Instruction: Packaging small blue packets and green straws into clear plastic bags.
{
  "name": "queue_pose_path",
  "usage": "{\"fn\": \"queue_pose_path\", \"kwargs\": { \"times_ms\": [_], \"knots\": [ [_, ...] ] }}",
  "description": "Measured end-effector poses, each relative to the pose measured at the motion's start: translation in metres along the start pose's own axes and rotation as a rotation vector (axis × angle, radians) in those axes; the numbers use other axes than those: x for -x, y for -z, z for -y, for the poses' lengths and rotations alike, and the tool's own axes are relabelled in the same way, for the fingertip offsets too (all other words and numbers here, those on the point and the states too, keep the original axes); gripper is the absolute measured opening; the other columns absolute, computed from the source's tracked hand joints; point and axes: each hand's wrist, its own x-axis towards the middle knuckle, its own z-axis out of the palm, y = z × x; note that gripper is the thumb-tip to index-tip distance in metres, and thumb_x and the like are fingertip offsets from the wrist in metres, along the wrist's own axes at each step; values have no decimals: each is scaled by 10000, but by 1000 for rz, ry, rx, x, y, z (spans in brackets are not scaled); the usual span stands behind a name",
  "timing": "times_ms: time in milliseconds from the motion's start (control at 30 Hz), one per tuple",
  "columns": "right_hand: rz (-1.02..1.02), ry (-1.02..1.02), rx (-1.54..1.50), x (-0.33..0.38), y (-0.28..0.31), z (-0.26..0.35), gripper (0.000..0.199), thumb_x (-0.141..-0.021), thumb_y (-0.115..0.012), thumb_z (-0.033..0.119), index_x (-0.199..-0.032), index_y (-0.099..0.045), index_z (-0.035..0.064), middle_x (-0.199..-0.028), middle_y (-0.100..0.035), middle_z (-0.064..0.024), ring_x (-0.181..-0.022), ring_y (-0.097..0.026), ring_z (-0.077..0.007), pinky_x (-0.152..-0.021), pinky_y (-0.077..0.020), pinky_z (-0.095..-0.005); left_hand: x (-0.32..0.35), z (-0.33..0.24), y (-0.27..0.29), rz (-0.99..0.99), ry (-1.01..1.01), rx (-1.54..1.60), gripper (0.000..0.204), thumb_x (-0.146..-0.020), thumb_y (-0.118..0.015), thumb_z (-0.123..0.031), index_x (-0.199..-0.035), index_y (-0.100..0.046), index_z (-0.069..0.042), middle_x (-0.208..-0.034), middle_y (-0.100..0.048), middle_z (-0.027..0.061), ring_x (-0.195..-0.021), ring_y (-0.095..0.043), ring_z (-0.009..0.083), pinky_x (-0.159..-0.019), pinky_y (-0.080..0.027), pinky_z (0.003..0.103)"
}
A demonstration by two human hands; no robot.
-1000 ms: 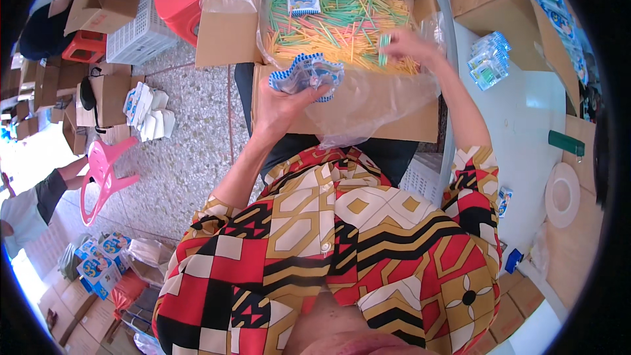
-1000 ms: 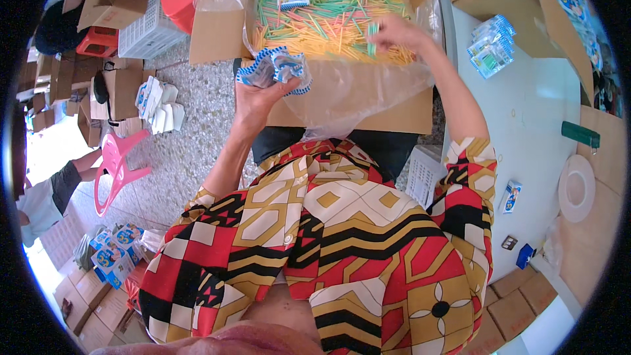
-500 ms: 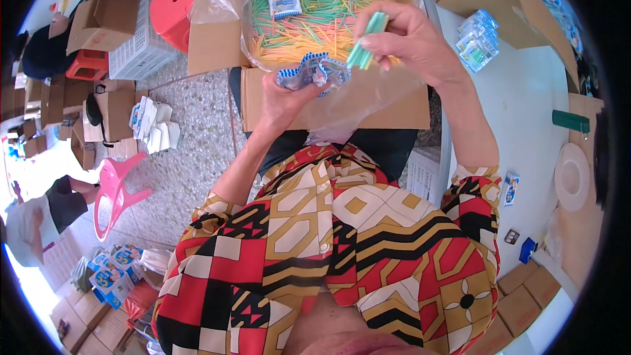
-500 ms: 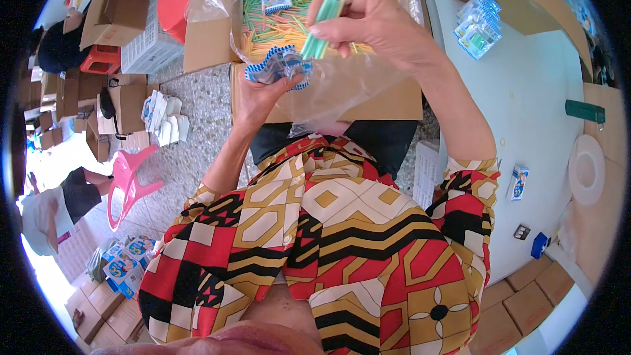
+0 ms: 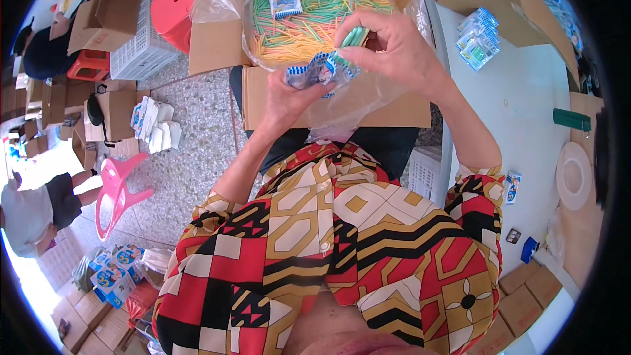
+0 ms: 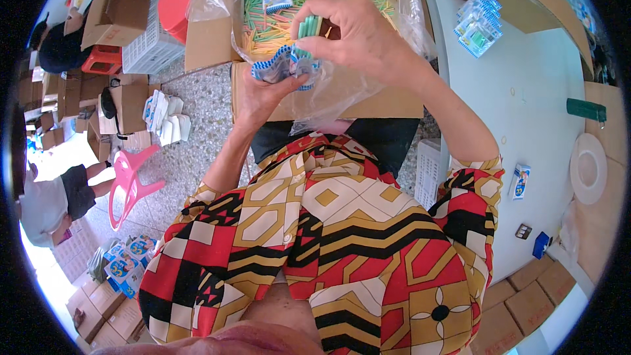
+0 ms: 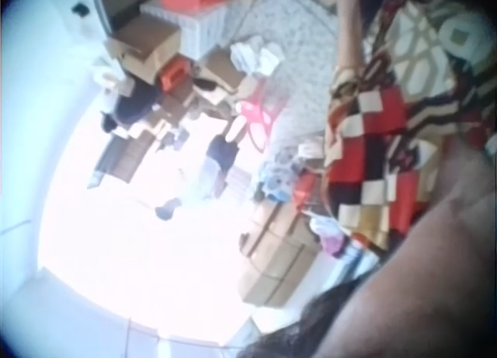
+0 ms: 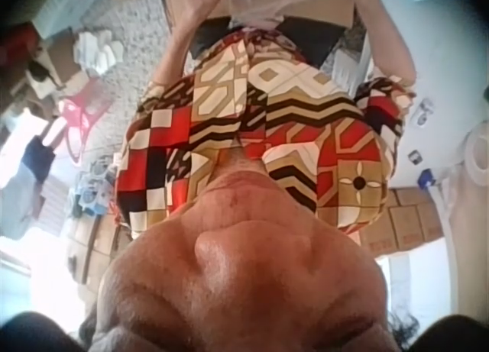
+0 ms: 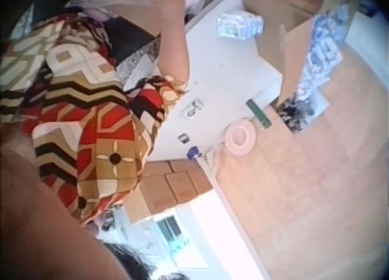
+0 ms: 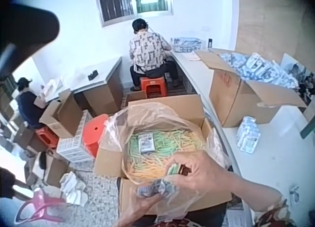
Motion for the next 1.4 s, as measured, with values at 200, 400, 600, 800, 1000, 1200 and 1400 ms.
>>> {"fn": "queue_pose_path", "kwargs": {
  "times_ms": [200, 400, 600, 800, 1000, 1200, 1400],
  "knots": [
    [26, 18, 147, 0, 1, 12, 109, -776, -631, 68, -877, -592, 57, -795, -558, 16, -613, -474, -35, -537, -383, -185, -2, -2, -3, -10, 20, 79, 247, -691, -726, -39, -917, -640, 8, -829, -648, 14, -729, -572, 58, -675, -491, 229],
    [5, 96, 41, 0, 2, 7, 170, -806, -594, 64, -973, -614, 40, -852, -584, -2, -650, -483, -41, -528, -385, -193, -3, -1, -5, -17, 18, 158, 265, -692, -719, -21, -942, -635, 3, -852, -643, 13, -751, -572, 61, -692, -492, 231],
    [-55, 186, 76, -4, 3, 0, 206, -875, -536, 136, -1039, -610, 35, -889, -605, -5, -716, -499, -57, -637, -415, -205, -4, -1, -5, -42, 4, 287, 276, -696, -715, -4, -959, -629, 0, -871, -638, 10, -765, -576, 67, -703, -493, 231],
    [-279, -32, 214, -39, 29, -71, 233, -875, -527, 190, -1021, -615, 32, -843, -624, -29, -757, -545, -90, -683, -432, -239, 0, 7, 14, -56, 32, 219, 269, -697, -709, 2, -956, -636, 1, -863, -644, 17, -765, -585, 69, -705, -492, 233],
    [-138, -42, 552, -77, 10, -166, 204, -818, -509, 149, -927, -620, 16, -851, -620, -131, -806, -607, -213, -716, -469, -319, 7, 4, 20, -101, 71, 209, 251, -702, -701, 0, -946, -644, 15, -856, -654, 37, -766, -602, 81, -708, -492, 235],
    [13, -184, 746, -114, -15, -196, 168, -771, -509, 101, -858, -620, 10, -912, -604, -175, -891, -570, -350, -774, -454, -435, 11, 6, 26, -128, 81, 216, 233, -710, -694, -1, -937, -649, 25, -849, -657, 42, -759, -605, 84, -718, -492, 237],
    [122, -178, 952, -139, -22, -208, 134, -697, -533, 23, -808, -602, -10, -859, -601, -211, -855, -585, -370, -724, -473, -447, 11, 6, 28, -135, 104, 224, 231, -713, -690, 2, -939, -651, 28, -842, -657, 39, -763, -600, 81, -725, -490, 239]
  ]
}}
